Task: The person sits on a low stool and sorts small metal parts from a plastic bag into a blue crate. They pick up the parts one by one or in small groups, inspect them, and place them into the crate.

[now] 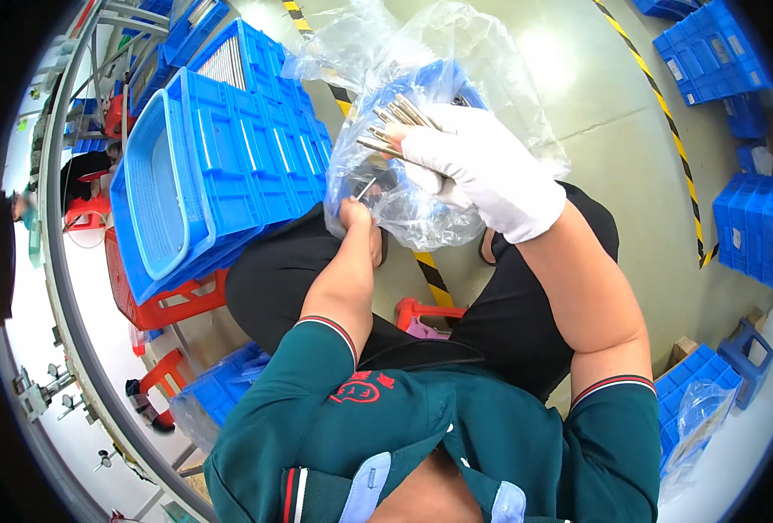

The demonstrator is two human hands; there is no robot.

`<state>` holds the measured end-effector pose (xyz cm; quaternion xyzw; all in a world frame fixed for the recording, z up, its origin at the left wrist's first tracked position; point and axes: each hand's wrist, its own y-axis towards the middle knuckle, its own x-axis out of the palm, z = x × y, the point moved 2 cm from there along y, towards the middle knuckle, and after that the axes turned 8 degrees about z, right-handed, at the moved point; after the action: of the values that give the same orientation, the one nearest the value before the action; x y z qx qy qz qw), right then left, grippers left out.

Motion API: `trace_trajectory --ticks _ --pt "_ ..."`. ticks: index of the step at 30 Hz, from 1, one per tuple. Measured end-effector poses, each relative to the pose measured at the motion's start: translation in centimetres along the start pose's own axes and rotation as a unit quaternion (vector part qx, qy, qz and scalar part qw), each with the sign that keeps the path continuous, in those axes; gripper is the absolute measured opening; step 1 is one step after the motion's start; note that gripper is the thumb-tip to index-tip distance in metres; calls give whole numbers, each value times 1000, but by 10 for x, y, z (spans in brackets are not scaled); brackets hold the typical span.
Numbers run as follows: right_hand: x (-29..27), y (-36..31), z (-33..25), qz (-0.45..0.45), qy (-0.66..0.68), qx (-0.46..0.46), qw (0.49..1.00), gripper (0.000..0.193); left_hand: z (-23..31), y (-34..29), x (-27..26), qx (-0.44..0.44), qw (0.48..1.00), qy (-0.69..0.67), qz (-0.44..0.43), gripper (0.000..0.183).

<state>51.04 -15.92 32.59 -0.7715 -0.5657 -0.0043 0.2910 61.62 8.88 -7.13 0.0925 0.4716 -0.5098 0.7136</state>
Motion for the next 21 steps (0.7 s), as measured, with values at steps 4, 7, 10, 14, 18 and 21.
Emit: trace_trajectory --ticks 4,7,10,14,18,21 --pt "16 1 -2 -52 -51 28 997 20 -46 28 -1 -207 971 -96 70 37" --pt "3 3 3 -8 -48 39 998 20 20 -17 -4 7 984 177 3 35" --pt "4 5 5 -5 -49 59 997 18 31 -26 -11 66 965 250 -54 31" --pt "3 5 5 11 -73 59 996 18 41 -38 -18 94 960 259 -51 27" --pt "1 7 10 6 -86 29 996 19 56 -58 -19 62 984 166 34 25" --pt "8 16 18 -43 -76 -33 996 19 54 -50 -12 -80 995 15 -50 21"
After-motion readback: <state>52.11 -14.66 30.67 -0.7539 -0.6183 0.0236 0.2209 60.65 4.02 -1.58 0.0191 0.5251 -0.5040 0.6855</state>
